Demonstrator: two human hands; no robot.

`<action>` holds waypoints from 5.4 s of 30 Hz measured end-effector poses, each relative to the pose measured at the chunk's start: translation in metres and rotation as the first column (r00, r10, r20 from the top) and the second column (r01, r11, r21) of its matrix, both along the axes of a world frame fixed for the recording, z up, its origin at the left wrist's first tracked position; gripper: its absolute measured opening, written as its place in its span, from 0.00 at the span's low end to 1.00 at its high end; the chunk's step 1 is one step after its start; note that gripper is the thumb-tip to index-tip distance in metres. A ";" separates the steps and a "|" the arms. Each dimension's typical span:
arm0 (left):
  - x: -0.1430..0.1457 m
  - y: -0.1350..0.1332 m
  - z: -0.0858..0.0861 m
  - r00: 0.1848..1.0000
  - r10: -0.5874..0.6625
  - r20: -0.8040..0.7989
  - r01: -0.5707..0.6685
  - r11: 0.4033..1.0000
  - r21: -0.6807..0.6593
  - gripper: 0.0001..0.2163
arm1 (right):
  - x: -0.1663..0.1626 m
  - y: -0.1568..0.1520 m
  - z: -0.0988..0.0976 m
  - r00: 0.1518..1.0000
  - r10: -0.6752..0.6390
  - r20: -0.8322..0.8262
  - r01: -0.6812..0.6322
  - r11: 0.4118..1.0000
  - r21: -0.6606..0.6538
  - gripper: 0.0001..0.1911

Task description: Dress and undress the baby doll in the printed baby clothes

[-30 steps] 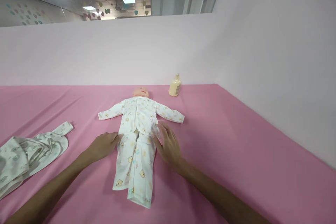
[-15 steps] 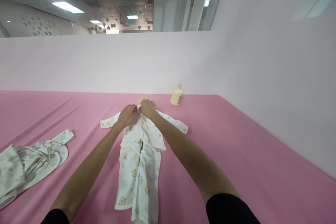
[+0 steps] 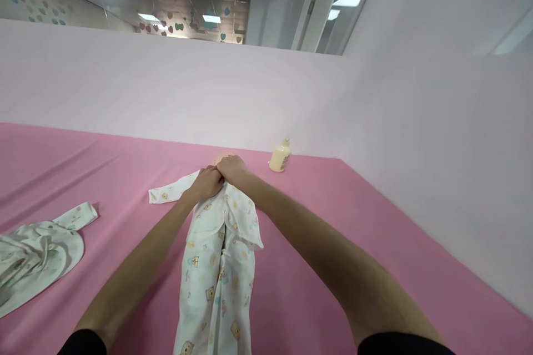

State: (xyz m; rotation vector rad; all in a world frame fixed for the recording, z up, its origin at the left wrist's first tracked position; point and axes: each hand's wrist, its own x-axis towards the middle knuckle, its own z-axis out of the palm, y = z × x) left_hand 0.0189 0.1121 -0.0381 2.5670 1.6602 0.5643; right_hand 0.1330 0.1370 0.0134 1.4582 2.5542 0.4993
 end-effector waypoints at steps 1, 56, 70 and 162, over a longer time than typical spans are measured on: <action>-0.001 0.000 0.000 1.000 -0.008 0.002 0.009 1.000 -0.005 0.13 | 0.000 0.000 -0.001 1.000 0.006 0.014 -0.006 1.000 0.009 0.11; -0.012 0.018 -0.008 0.956 0.030 0.293 -0.011 0.998 -0.064 0.11 | 0.060 -0.014 -0.024 0.245 -0.487 -0.839 0.005 0.865 -0.501 0.15; -0.018 -0.004 0.016 0.998 -0.033 0.046 0.037 0.995 -0.095 0.14 | 0.031 -0.037 -0.012 0.826 -0.248 -0.506 0.149 0.962 -0.229 0.13; -0.034 -0.010 0.023 0.983 -0.042 0.180 0.039 0.999 0.022 0.10 | 0.066 -0.075 -0.014 0.428 -0.371 -0.824 0.027 0.917 -0.398 0.15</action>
